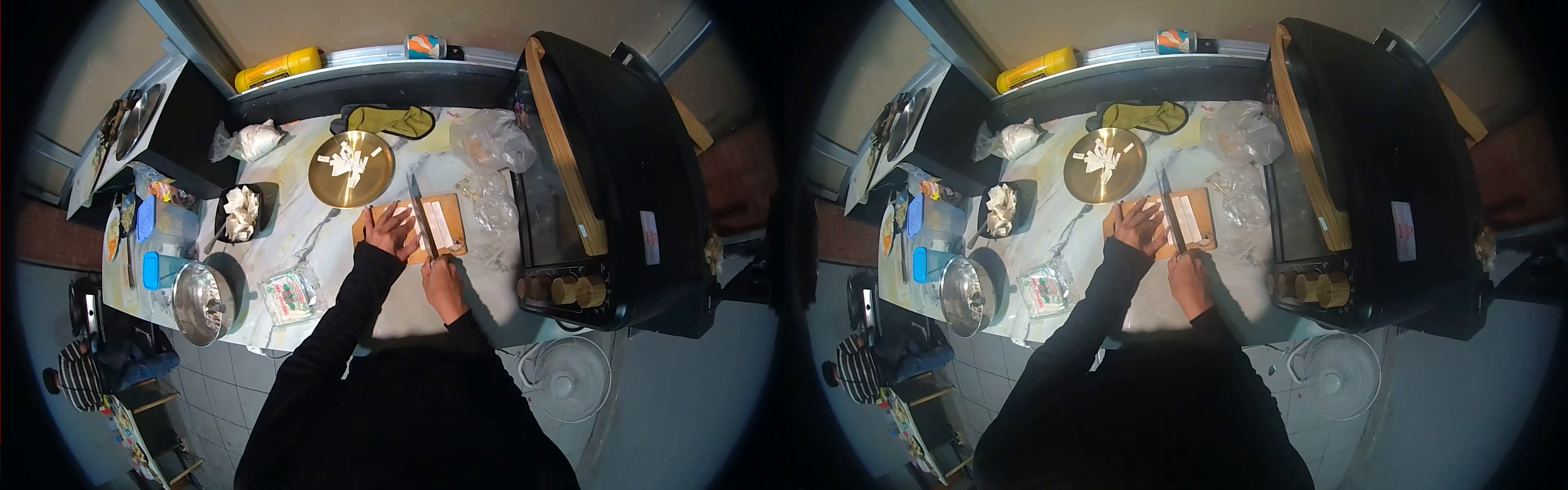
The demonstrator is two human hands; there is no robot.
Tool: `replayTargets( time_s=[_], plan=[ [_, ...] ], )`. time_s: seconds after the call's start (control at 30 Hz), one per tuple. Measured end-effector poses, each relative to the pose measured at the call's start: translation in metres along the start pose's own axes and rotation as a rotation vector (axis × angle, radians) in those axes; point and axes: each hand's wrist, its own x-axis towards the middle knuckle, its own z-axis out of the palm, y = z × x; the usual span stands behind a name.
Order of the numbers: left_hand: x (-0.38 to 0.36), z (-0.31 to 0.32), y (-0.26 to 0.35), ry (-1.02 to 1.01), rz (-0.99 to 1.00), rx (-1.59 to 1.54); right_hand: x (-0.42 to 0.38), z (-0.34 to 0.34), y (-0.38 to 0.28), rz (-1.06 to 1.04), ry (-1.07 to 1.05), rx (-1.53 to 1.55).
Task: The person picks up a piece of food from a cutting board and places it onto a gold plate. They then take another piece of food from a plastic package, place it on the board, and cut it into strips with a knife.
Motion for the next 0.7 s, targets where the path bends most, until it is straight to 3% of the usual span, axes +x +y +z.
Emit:
replayTargets(
  time_s=[0.4,0.47,0.7],
  plan=[
    [0.001,-0.001,0.003,0.014,0.005,0.032,-0.051,-0.007,0.026,0.065,-0.024,-0.022],
    [0.002,0.0,0.003,0.032,0.001,0.02,-0.048,-0.004,0.037,-0.049,0.022,0.175],
    [0.003,-0.007,0.011,0.053,0.025,0.007,-0.04,-0.037,0.032,-0.021,0.057,0.236]
  ],
)
